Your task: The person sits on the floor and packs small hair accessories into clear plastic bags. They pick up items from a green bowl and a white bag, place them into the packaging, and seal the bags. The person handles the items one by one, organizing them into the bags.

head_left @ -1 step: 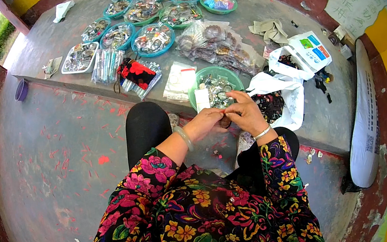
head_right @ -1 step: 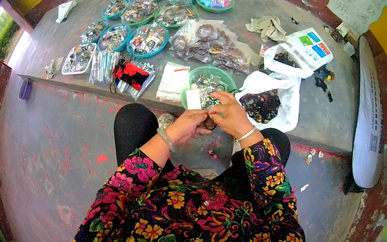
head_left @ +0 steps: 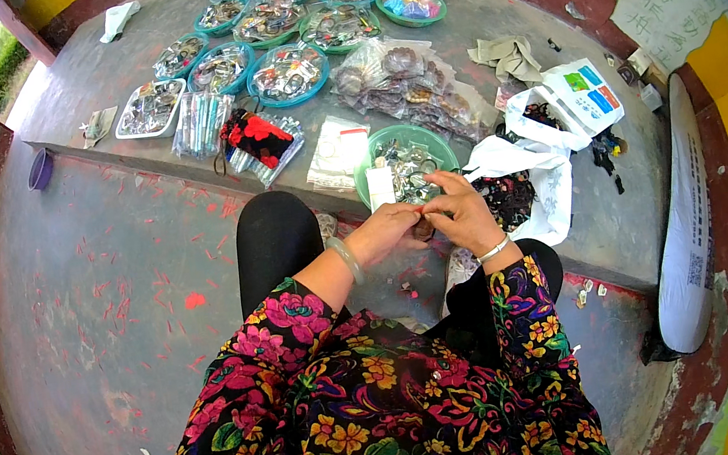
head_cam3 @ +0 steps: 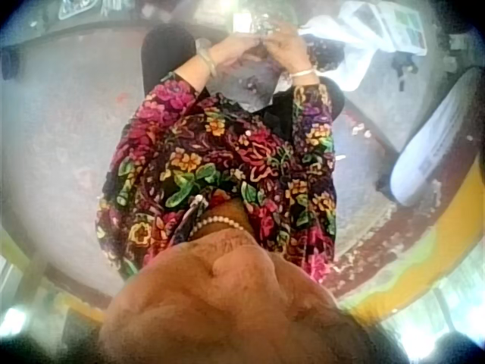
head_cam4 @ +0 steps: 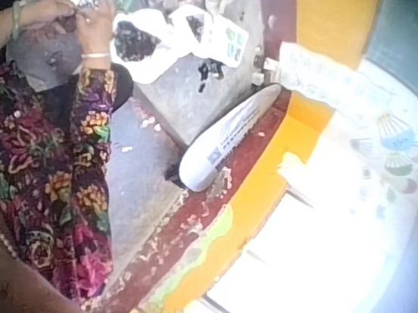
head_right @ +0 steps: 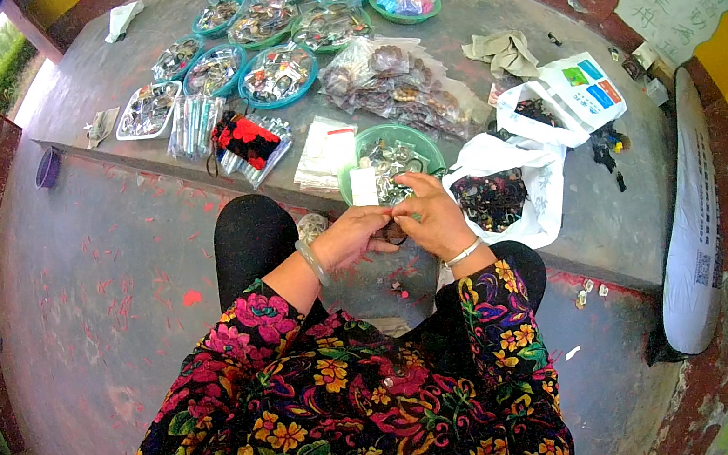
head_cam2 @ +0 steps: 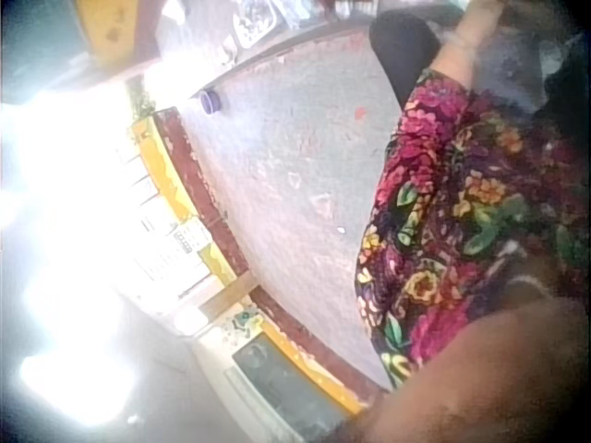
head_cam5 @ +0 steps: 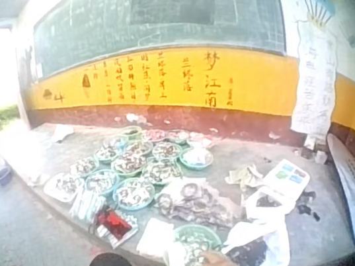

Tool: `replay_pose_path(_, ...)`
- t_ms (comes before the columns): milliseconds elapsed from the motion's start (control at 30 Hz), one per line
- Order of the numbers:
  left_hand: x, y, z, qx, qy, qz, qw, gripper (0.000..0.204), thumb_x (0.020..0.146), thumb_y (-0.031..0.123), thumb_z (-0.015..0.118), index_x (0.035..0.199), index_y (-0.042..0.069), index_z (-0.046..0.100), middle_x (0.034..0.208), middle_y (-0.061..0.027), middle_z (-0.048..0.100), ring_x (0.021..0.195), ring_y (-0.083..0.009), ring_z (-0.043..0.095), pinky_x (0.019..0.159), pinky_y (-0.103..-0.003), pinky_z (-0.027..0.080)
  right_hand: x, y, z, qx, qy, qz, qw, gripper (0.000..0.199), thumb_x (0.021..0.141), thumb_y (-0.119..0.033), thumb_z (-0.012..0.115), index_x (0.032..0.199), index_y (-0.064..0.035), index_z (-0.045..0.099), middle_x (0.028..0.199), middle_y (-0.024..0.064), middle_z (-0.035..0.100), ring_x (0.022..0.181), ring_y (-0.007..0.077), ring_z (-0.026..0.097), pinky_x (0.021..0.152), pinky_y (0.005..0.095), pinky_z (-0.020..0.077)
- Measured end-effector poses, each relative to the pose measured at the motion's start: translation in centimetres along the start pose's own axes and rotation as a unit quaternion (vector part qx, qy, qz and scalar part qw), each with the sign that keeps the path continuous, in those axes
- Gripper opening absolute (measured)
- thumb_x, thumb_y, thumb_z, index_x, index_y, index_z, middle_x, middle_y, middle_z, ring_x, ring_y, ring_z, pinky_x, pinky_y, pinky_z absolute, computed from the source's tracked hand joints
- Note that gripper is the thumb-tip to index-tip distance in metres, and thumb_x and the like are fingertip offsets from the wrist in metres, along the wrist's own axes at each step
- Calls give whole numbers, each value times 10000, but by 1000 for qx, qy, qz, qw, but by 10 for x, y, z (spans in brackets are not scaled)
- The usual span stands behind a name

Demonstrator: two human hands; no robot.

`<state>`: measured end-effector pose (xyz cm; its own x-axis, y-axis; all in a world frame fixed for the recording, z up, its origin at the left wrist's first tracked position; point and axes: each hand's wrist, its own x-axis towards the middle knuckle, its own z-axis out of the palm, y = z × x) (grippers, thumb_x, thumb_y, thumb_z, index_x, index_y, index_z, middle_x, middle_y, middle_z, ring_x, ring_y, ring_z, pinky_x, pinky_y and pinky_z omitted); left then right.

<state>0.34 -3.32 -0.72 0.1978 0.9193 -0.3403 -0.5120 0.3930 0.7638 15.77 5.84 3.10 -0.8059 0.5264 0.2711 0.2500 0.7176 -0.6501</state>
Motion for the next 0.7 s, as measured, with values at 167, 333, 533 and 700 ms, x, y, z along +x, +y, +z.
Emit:
replay_pose_path(167,-1,2,1,2,0,-2,1000,316,905,130,379,1154,-36,479,1078,-105,536,971,-186,540,777,-351,518,-2,9,2,37,-51,12,998,146,704,-124,608,828,-80,670,1190,150,510,1178,333,389,973,385,319)
replay_pose_path(333,-1,1,2,2,4,12,1000,335,909,139,368,1177,-38,466,1089,-109,530,970,-189,542,783,-341,519,-1,0,-4,38,-88,11,995,163,701,-155,614,842,-95,673,1201,150,504,1200,332,368,983,388,310)
replay_pose_path(533,3,-4,-3,17,-9,7,1000,333,913,144,371,1176,-33,472,1103,-110,527,979,-187,538,778,-335,522,-3,7,1,24,-122,7,992,141,702,-151,619,820,-97,672,1196,149,507,1199,336,366,981,393,309)
replay_pose_path(700,1,-2,-1,31,-7,1,999,323,915,151,379,1163,-28,484,1104,-105,527,978,-182,536,771,-332,524,-3,9,3,19,-137,1,990,146,713,-145,624,833,-75,667,1181,158,515,1189,342,373,984,403,294)
